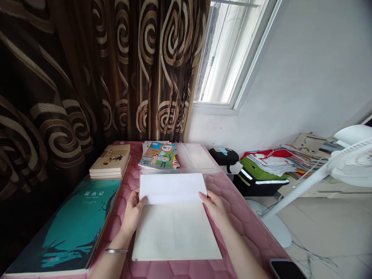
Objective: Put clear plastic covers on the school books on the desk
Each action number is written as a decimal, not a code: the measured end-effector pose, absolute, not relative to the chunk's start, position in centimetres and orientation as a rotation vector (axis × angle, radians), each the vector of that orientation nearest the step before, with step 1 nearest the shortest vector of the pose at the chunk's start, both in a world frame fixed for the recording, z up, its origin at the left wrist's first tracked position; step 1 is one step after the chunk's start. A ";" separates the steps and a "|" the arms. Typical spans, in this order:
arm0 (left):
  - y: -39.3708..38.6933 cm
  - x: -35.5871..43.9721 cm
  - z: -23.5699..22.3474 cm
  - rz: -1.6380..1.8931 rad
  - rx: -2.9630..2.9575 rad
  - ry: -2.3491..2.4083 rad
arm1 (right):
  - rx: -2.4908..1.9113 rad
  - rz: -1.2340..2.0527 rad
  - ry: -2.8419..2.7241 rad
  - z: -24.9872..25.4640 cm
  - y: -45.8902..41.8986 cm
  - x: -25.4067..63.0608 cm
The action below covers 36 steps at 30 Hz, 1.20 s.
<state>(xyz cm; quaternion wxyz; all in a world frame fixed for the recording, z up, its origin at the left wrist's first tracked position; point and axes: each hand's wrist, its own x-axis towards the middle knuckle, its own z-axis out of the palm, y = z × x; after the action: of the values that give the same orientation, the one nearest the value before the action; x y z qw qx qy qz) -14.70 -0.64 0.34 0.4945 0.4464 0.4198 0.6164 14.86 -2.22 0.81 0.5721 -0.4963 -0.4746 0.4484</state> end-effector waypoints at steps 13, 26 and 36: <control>-0.6 -14.7 0.4 1.505 1.101 1.056 | -1.164 1.031 -1.123 0.4 -2.0 15.2; -0.4 -14.5 0.6 1.513 1.110 1.040 | -1.163 1.044 -1.141 1.0 -2.2 15.0; -0.4 -14.4 0.5 1.520 1.114 1.016 | -1.136 1.055 -1.147 1.3 -2.4 15.0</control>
<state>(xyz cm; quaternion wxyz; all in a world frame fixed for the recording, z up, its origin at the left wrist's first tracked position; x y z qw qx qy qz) -14.38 -0.42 0.55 0.4797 0.4565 0.4163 0.6230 14.96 -2.42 1.33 0.5700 -0.4839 -0.4886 0.4496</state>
